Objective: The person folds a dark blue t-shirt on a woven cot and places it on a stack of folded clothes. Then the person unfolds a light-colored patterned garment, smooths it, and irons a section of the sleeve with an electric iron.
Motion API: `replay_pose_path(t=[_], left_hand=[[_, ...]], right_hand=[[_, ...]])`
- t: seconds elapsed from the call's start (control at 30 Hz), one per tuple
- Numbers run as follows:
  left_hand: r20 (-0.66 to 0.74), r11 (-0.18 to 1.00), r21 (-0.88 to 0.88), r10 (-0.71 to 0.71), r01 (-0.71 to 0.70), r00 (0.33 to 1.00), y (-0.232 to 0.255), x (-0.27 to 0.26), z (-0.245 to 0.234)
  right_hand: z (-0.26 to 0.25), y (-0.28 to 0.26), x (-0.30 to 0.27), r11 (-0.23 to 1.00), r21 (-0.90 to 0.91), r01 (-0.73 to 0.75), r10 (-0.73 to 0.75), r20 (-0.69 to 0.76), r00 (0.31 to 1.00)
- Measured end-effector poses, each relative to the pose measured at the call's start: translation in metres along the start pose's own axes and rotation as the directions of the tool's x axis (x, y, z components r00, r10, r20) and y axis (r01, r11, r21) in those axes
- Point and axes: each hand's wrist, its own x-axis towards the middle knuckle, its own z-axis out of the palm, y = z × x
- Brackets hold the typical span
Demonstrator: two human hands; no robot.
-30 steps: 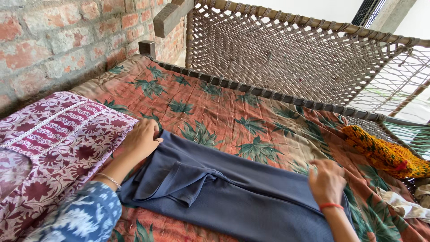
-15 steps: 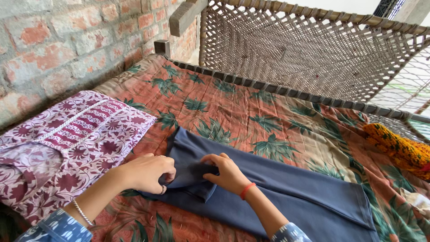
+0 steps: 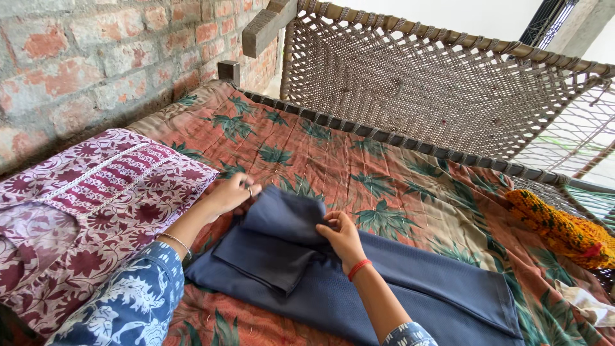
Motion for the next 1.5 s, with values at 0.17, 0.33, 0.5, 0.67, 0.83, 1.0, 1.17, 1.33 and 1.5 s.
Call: replay_pose_path(t=[0.17, 0.33, 0.5, 0.67, 0.83, 1.0, 1.17, 1.33, 1.5], left_hand=[[0.107, 0.990, 0.112, 0.074, -0.086, 0.992, -0.006, -0.007, -0.001], [0.158, 0.931, 0.294, 0.177, -0.217, 0.971, -0.008, -0.017, 0.007], [0.057, 0.931, 0.094, 0.349, -0.353, 0.935, -0.024, -0.008, 0.014], [0.053, 0.944, 0.233, 0.226, -0.232, 0.973, -0.047, -0.008, 0.007], [0.079, 0.951, 0.291, 0.086, -0.105, 0.993, -0.038, -0.016, 0.003], [-0.063, 0.825, 0.565, 0.070, -0.022, 0.996, -0.019, -0.022, 0.009], [-0.256, 0.784, 0.621, 0.171, 0.026, 0.951, -0.008, -0.001, 0.018], [-0.304, 0.829, 0.559, 0.186, 0.017, 0.934, -0.018, 0.021, 0.029], [-0.289, 0.877, 0.480, 0.196, -0.036, 0.937, -0.032, 0.022, 0.033]], right_hand=[[-0.006, -0.015, -0.003, 0.990, -0.130, -0.058, 0.065, 0.056, 0.996], [-0.001, -0.040, -0.013, 0.925, -0.373, -0.076, 0.128, 0.115, 0.985], [-0.009, -0.045, -0.023, 0.916, -0.401, 0.026, 0.014, 0.096, 0.995], [-0.015, -0.043, -0.033, 0.856, -0.516, -0.026, 0.077, 0.077, 0.994], [-0.018, -0.040, -0.031, 0.855, -0.513, -0.070, 0.157, 0.128, 0.979], [-0.013, -0.022, -0.003, 0.856, -0.510, -0.091, 0.117, 0.019, 0.993], [-0.005, 0.003, 0.032, 0.740, -0.660, 0.130, -0.261, -0.103, 0.960], [0.002, 0.009, 0.038, 0.906, -0.415, -0.084, 0.029, -0.135, 0.990], [-0.003, -0.002, 0.026, 0.934, -0.340, -0.105, 0.072, -0.106, 0.992]])
